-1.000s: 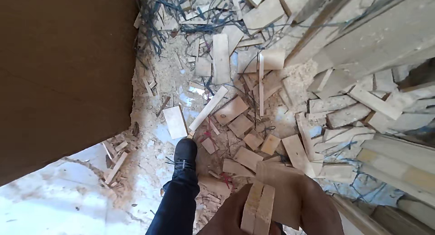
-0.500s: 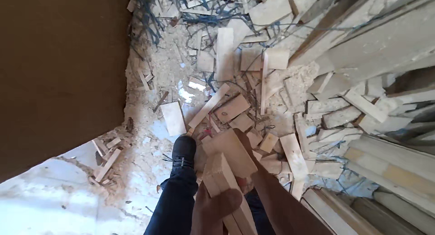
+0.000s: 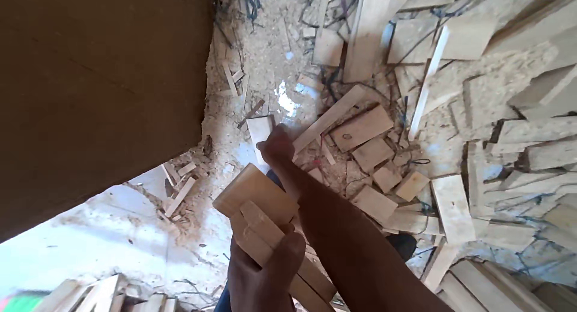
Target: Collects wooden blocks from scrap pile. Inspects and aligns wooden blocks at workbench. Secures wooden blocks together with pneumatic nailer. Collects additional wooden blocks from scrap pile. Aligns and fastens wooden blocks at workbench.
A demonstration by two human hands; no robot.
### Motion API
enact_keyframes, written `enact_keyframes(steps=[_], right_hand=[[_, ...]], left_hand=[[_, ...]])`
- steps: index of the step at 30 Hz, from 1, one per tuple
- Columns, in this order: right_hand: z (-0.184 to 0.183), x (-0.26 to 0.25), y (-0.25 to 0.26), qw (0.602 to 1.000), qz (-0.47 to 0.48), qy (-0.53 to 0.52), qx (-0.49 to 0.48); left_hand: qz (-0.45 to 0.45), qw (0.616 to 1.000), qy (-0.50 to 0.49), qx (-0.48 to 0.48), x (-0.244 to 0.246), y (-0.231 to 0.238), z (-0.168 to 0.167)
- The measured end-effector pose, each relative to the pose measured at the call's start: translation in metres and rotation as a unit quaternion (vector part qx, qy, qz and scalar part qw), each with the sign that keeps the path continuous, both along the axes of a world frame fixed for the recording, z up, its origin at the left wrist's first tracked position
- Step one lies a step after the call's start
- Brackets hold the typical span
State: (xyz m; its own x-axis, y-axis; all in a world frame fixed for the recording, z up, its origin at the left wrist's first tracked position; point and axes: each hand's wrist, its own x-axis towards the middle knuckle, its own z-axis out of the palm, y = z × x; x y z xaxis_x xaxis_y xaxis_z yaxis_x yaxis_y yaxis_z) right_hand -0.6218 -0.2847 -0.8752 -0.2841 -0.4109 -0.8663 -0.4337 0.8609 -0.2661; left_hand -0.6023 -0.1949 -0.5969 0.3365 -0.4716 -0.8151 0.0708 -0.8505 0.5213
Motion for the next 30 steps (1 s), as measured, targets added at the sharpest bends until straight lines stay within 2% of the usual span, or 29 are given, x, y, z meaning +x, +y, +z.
enact_keyframes(steps=[2,4,7,9,11,14,16,18,20,22,25,26,28,30], right_hand=[[0.011,-0.026,0.008,0.990,-0.068,-0.087,-0.083],[0.037,-0.065,0.030,0.960,-0.154,-0.123,-0.199],[0.108,-0.156,0.070,0.920,-0.187,-0.121,-0.322],[0.163,-0.218,0.108,0.885,-0.167,-0.128,-0.415],[0.228,-0.257,0.143,0.870,-0.160,-0.153,-0.441],[0.310,-0.272,0.190,0.882,-0.089,-0.130,-0.445],[0.348,-0.277,0.220,0.898,0.007,-0.069,-0.434],[0.377,-0.287,0.243,0.906,0.093,-0.013,-0.414],[0.397,-0.299,0.264,0.908,0.142,0.014,-0.395],[0.418,-0.305,0.281,0.930,0.179,0.004,-0.320],[0.426,-0.293,0.290,0.942,0.188,-0.109,-0.256],[0.421,-0.284,0.293,0.936,0.188,-0.130,-0.269],[0.398,-0.259,0.308,0.917,0.174,-0.066,-0.353],[0.375,-0.242,0.320,0.892,0.118,0.030,-0.435]], left_hand=[[-0.004,0.999,0.048,-0.024,0.000,-0.002,-0.001],[-0.003,0.991,0.128,-0.033,0.003,0.001,-0.002],[-0.019,0.971,0.239,-0.021,0.002,0.006,0.000],[-0.032,0.950,0.308,-0.026,-0.004,0.012,0.011],[-0.059,0.915,0.393,-0.073,-0.008,0.019,0.023],[-0.090,0.845,0.505,-0.150,0.001,0.044,0.015],[-0.129,0.811,0.542,-0.178,0.017,0.062,-0.002],[-0.146,0.787,0.576,-0.162,0.016,0.063,-0.003],[-0.163,0.770,0.603,-0.128,0.032,0.074,-0.021],[-0.154,0.737,0.654,-0.068,0.047,0.088,-0.042],[-0.213,0.732,0.646,-0.023,0.014,0.083,-0.014],[-0.233,0.707,0.667,-0.015,0.002,0.083,-0.012],[-0.297,0.672,0.679,-0.004,-0.031,0.078,0.004],[-0.324,0.677,0.661,0.024,-0.044,0.077,0.009]])
